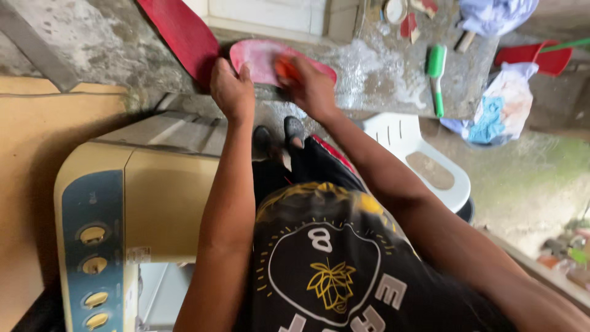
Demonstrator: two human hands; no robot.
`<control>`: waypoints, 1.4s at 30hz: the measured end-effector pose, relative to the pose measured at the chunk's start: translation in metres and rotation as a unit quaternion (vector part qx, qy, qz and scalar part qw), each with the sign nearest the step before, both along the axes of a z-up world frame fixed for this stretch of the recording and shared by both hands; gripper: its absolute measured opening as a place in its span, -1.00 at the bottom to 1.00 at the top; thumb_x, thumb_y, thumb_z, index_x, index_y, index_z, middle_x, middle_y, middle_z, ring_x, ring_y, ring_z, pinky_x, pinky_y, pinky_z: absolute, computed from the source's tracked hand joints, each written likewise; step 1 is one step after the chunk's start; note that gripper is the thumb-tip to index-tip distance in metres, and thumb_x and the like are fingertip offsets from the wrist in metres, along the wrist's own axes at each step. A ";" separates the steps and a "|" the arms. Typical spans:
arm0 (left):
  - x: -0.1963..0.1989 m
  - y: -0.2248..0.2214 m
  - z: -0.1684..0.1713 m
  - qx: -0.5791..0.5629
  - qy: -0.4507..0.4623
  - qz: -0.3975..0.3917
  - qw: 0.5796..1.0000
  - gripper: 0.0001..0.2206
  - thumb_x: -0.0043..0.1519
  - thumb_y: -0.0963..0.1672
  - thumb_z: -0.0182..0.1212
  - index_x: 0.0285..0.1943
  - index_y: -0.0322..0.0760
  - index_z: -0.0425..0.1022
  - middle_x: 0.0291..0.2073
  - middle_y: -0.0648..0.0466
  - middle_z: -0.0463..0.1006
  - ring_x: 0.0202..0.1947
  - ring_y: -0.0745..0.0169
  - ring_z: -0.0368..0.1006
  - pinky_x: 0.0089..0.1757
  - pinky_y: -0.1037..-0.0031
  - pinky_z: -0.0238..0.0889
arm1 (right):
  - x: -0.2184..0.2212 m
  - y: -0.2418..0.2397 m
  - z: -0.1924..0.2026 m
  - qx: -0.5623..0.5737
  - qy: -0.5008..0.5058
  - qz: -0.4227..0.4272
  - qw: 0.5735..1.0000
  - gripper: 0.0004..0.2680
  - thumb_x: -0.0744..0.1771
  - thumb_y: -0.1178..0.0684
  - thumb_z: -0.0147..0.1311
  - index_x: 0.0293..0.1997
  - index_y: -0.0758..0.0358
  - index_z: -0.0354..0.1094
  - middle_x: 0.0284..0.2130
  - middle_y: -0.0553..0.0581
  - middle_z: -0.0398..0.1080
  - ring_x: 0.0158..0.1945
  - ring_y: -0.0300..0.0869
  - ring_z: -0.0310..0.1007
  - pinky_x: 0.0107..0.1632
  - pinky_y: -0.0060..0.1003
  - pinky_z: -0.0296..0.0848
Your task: The person applies a liquid from a small bottle to the surface of several red shoe insoles and rubs them with an orange sponge.
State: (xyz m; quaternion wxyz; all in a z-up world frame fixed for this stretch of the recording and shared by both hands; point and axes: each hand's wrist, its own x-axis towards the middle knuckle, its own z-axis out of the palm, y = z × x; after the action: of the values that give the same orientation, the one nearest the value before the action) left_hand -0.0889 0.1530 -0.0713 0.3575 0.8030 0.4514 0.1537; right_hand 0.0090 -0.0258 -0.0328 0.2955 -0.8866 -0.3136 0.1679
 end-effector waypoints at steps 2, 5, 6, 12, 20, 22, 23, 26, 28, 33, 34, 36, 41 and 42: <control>-0.004 0.001 0.005 0.029 -0.011 0.009 0.999 -0.66 0.13 -0.09 0.47 -0.26 -0.40 0.36 -0.29 -0.23 0.51 -0.19 -0.36 0.44 -0.15 0.01 0.27 | 0.023 -0.040 0.020 0.048 0.107 -0.029 0.993 -0.70 0.31 0.11 0.22 0.16 0.10 0.32 -0.19 0.26 0.54 -0.16 0.18 0.60 -0.13 -0.07 0.61; -0.003 0.003 0.008 0.019 -0.033 -0.005 0.999 -0.66 0.17 -0.09 0.46 -0.24 -0.41 0.36 -0.28 -0.22 0.51 -0.20 -0.35 0.44 -0.15 0.03 0.27 | 0.055 -0.080 0.050 -0.097 -0.066 -0.032 0.993 -0.74 0.38 0.06 0.28 0.15 0.17 0.32 -0.19 0.30 0.54 -0.18 0.25 0.56 -0.15 0.03 0.51; -0.003 0.001 0.010 0.011 -0.029 -0.008 0.999 -0.66 0.14 -0.09 0.47 -0.26 -0.41 0.36 -0.30 -0.22 0.51 -0.21 -0.35 0.44 -0.16 0.03 0.27 | 0.051 -0.076 0.051 -0.036 -0.060 -0.033 0.997 -0.73 0.34 0.09 0.23 0.14 0.17 0.32 -0.18 0.30 0.55 -0.15 0.23 0.58 -0.14 0.01 0.53; -0.004 0.000 0.011 -0.014 0.010 -0.004 1.000 -0.65 0.15 -0.07 0.47 -0.27 -0.40 0.36 -0.34 -0.20 0.52 -0.22 -0.34 0.44 -0.16 0.02 0.26 | 0.020 0.082 -0.001 -0.019 -0.021 -0.027 0.999 -0.70 0.32 -0.08 0.19 0.09 0.10 0.22 -0.21 0.32 0.53 -0.20 0.31 0.52 -0.19 0.17 0.45; -0.001 0.002 0.007 0.030 0.045 0.025 0.998 -0.64 0.08 -0.05 0.48 -0.32 -0.39 0.38 -0.37 -0.21 0.53 -0.28 -0.37 0.44 -0.25 -0.03 0.25 | 0.052 0.038 0.018 0.004 0.082 -0.004 0.997 -0.70 0.27 -0.01 0.31 0.08 0.02 0.37 -0.26 0.22 0.57 -0.23 0.11 0.61 -0.20 -0.04 0.53; -0.002 0.005 0.005 0.057 0.026 0.027 0.998 -0.62 0.08 -0.04 0.49 -0.31 -0.39 0.37 -0.37 -0.23 0.53 -0.29 -0.39 0.44 -0.25 -0.03 0.26 | 0.075 -0.015 0.032 0.106 0.015 0.006 0.994 -0.74 0.31 0.13 0.20 0.10 0.15 0.34 -0.17 0.13 0.60 -0.17 -0.06 0.66 -0.17 -0.22 0.60; 0.000 0.004 0.005 0.063 0.016 0.000 0.998 -0.61 0.08 -0.03 0.50 -0.31 -0.39 0.37 -0.37 -0.23 0.53 -0.30 -0.41 0.44 -0.25 -0.02 0.27 | 0.080 -0.036 0.036 0.116 -0.042 -0.032 0.992 -0.76 0.38 0.16 0.20 0.17 0.22 0.33 -0.16 0.17 0.58 -0.14 -0.06 0.64 -0.11 -0.22 0.59; -0.003 0.005 0.015 -0.019 0.040 0.013 0.999 -0.60 0.15 -0.01 0.52 -0.32 -0.38 0.40 -0.41 -0.18 0.55 -0.38 -0.29 0.46 -0.29 0.07 0.32 | 0.110 -0.081 0.046 0.049 0.057 -0.133 0.988 -0.78 0.42 0.11 0.19 0.18 0.33 0.32 -0.22 0.25 0.51 -0.19 -0.09 0.51 -0.07 -0.22 0.47; -0.007 0.017 0.025 -0.204 -0.030 0.023 0.978 -0.65 0.20 -0.01 0.43 -0.25 -0.33 0.38 -0.42 -0.06 0.52 -0.41 0.05 0.56 -0.39 0.26 0.39 | 0.123 -0.085 0.045 0.186 0.069 -0.092 0.976 -0.81 0.44 0.18 0.11 0.17 0.42 0.30 -0.09 0.22 0.51 -0.01 -0.14 0.53 0.10 -0.28 0.47; -0.029 0.063 0.034 -0.364 -0.183 0.116 0.906 -0.74 0.26 -0.04 0.34 0.02 -0.16 0.45 -0.32 0.19 0.57 -0.45 0.46 0.49 -0.42 0.64 0.36 | 0.117 -0.085 0.023 0.231 0.201 -0.145 0.941 -0.83 0.45 0.15 0.06 0.13 0.41 0.30 -0.10 0.13 0.51 -0.04 -0.26 0.48 0.06 -0.37 0.44; -0.034 0.089 0.035 -0.380 -0.187 0.155 0.893 -0.71 0.23 -0.04 0.35 0.07 -0.13 0.45 -0.31 0.17 0.60 -0.46 0.44 0.52 -0.45 0.66 0.35 | 0.120 -0.081 0.020 0.228 0.191 -0.135 0.945 -0.83 0.45 0.16 0.06 0.14 0.43 0.31 -0.11 0.14 0.51 -0.03 -0.26 0.47 0.08 -0.37 0.43; -0.047 0.138 0.031 -0.368 -0.267 0.198 0.868 -0.69 0.26 -0.03 0.37 0.13 -0.11 0.45 -0.31 0.17 0.53 -0.50 0.47 0.42 -0.55 0.70 0.16 | 0.123 -0.075 0.019 0.234 0.213 -0.109 0.942 -0.84 0.44 0.16 0.07 0.11 0.41 0.31 -0.11 0.12 0.52 -0.04 -0.28 0.49 0.07 -0.38 0.44; -0.098 0.243 -0.002 -0.399 -0.470 0.327 0.716 -0.59 0.20 -0.01 0.41 0.20 -0.11 0.48 -0.16 0.20 0.61 -0.39 0.45 0.49 -0.44 0.73 0.30 | 0.135 -0.053 0.035 0.145 0.225 -0.098 0.959 -0.82 0.40 0.11 0.13 0.06 0.36 0.35 -0.25 0.13 0.51 -0.22 -0.29 0.45 -0.10 -0.35 0.44; -0.101 0.252 -0.012 -0.404 -0.499 0.342 0.686 -0.60 0.21 -0.01 0.41 0.20 -0.13 0.48 -0.13 0.19 0.60 -0.33 0.43 0.53 -0.40 0.72 0.33 | 0.144 -0.043 0.037 0.143 0.211 -0.082 0.963 -0.82 0.40 0.10 0.14 0.04 0.36 0.36 -0.27 0.14 0.50 -0.22 -0.27 0.45 -0.10 -0.34 0.43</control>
State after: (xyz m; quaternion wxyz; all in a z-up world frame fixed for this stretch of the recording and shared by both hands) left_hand -0.1895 0.4053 -0.0836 0.7425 0.1756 0.4679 0.4460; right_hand 0.1528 -0.0691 0.0044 0.4918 -0.8019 -0.1913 0.2801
